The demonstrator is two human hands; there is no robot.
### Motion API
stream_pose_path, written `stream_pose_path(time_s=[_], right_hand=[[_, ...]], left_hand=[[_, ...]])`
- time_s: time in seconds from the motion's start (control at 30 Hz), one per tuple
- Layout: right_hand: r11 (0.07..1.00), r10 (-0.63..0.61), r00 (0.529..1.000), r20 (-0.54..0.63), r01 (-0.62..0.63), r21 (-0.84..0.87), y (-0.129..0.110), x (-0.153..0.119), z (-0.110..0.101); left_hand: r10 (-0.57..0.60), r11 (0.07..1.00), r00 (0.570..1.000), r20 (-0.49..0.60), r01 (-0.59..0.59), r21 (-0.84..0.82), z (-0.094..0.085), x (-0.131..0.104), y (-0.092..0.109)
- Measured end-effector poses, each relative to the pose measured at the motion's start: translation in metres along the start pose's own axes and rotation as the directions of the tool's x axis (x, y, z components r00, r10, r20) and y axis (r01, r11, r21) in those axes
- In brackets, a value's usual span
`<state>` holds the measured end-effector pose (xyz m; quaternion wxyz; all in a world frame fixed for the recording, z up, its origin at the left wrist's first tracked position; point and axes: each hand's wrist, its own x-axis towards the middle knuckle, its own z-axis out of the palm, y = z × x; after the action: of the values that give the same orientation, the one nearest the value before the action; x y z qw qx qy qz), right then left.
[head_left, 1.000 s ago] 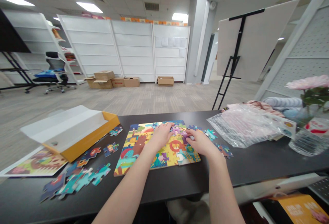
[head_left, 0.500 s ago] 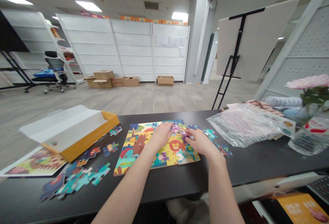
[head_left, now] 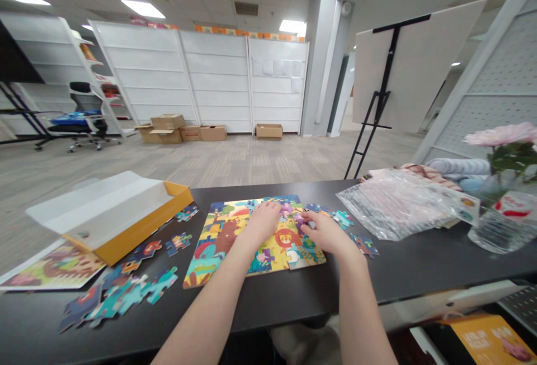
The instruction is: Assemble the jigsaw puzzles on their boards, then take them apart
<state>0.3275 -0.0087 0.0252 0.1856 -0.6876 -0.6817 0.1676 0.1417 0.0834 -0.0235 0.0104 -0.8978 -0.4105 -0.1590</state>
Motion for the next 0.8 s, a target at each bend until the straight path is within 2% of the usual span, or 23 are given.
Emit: stream_pose_path(time_s=[0.33,0.6,0.8], right_hand=[[0.999,-0.012,1.0,0.011,0.012,0.034,0.004,0.002,0.001],[0.998,-0.042,0.998,0.052,0.045,-0.05,-0.001,0.001,-0.001],[0.996,-0.079,0.994,0.073,0.081,-0.03,-0.003,-0.001,-0.003]], left_hand=[[0.028,0.994,0.999,0.04,-0.032,0.1,-0.01,0.004,0.009],[0.04,0.995,0.999,0.009,-0.041,0.087,-0.006,0.003,0.008],[0.089,0.996,0.996,0.017,-0.089,0.024,0.001,0.01,0.002]])
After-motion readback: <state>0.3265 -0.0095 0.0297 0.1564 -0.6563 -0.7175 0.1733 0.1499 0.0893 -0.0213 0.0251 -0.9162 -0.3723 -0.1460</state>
